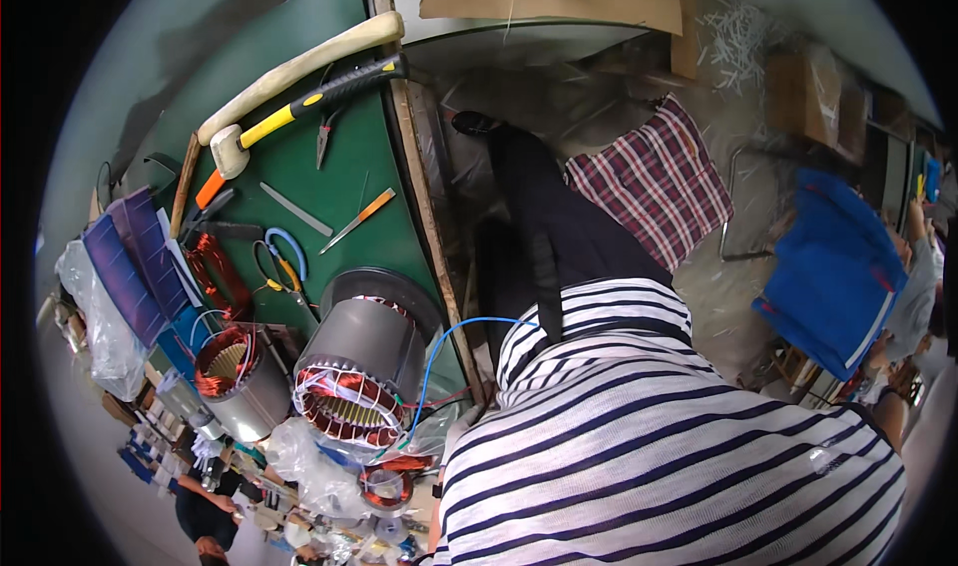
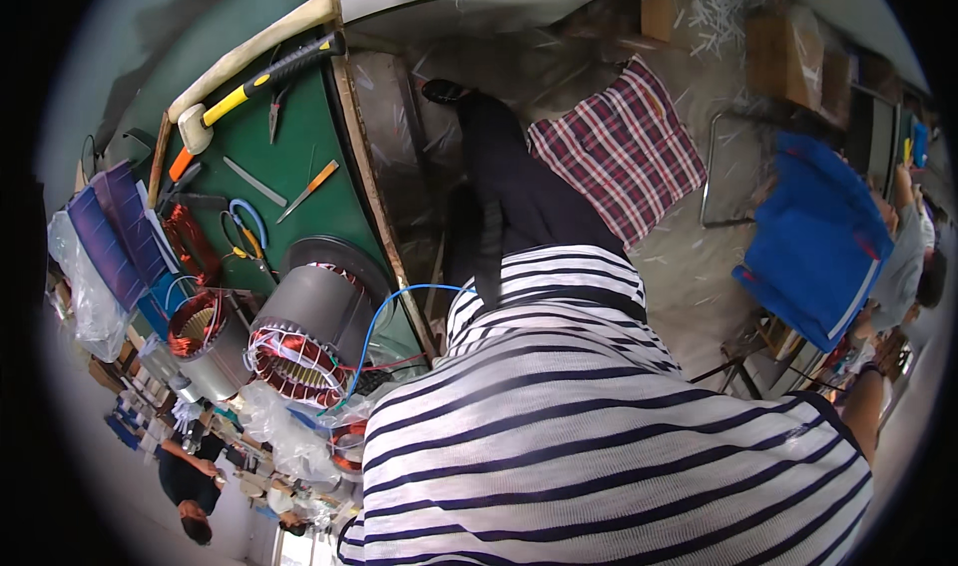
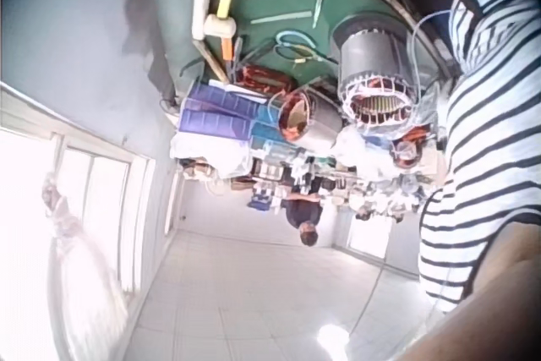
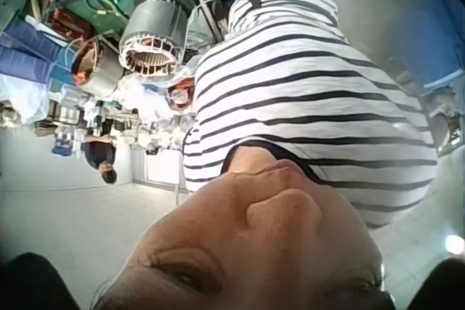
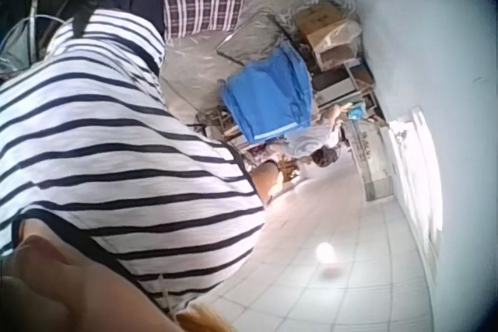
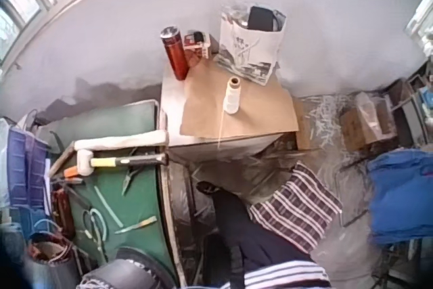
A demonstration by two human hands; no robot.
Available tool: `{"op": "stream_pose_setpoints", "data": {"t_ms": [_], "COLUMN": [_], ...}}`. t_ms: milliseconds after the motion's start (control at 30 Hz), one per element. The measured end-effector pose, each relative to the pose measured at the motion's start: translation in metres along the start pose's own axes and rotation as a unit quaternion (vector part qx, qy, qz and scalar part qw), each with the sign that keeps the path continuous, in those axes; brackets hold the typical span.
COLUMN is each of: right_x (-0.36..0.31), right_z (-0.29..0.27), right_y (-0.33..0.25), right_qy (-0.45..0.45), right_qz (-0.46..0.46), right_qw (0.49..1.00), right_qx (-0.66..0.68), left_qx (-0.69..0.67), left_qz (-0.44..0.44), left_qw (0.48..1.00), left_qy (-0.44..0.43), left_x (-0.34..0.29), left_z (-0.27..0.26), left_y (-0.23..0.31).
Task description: Assembling a motor stator by inserting and securing wires.
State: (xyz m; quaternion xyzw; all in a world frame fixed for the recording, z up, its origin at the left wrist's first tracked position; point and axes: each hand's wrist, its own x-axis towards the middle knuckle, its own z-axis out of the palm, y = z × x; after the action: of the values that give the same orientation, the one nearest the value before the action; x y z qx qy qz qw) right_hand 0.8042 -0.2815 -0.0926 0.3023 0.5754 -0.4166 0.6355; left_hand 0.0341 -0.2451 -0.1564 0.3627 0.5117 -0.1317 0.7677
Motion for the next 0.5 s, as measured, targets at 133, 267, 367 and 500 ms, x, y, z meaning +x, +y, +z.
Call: {"op": "stream_pose_setpoints", "data": {"t_ms": [133, 267, 367, 500], "right_x": [-0.042, -0.065, -0.07, 0.031], "right_z": [-0.041, -0.131, -0.206, -0.402], "right_y": [0.077, 0.186, 0.264, 0.303], "right_qy": [0.004, 0.031, 0.055, 0.11], "right_qz": [0.066, 0.129, 0.158, -0.11], "right_qw": [0.997, 0.983, 0.968, 0.88], "right_qx": [-0.047, -0.124, -0.186, -0.449], "left_qx": [-0.034, -0.083, -0.123, -0.175], "left_qz": [0.051, 0.104, 0.127, -0.082], "left_qw": [0.998, 0.987, 0.974, 0.89], "left_qy": [0.028, 0.089, 0.144, 0.413], "left_x": [0.036, 0.087, 0.113, 0.167], "left_z": [0.006, 0.018, 0.041, 0.085], "left_y": [0.016, 0.036, 0.047, 0.088]}}
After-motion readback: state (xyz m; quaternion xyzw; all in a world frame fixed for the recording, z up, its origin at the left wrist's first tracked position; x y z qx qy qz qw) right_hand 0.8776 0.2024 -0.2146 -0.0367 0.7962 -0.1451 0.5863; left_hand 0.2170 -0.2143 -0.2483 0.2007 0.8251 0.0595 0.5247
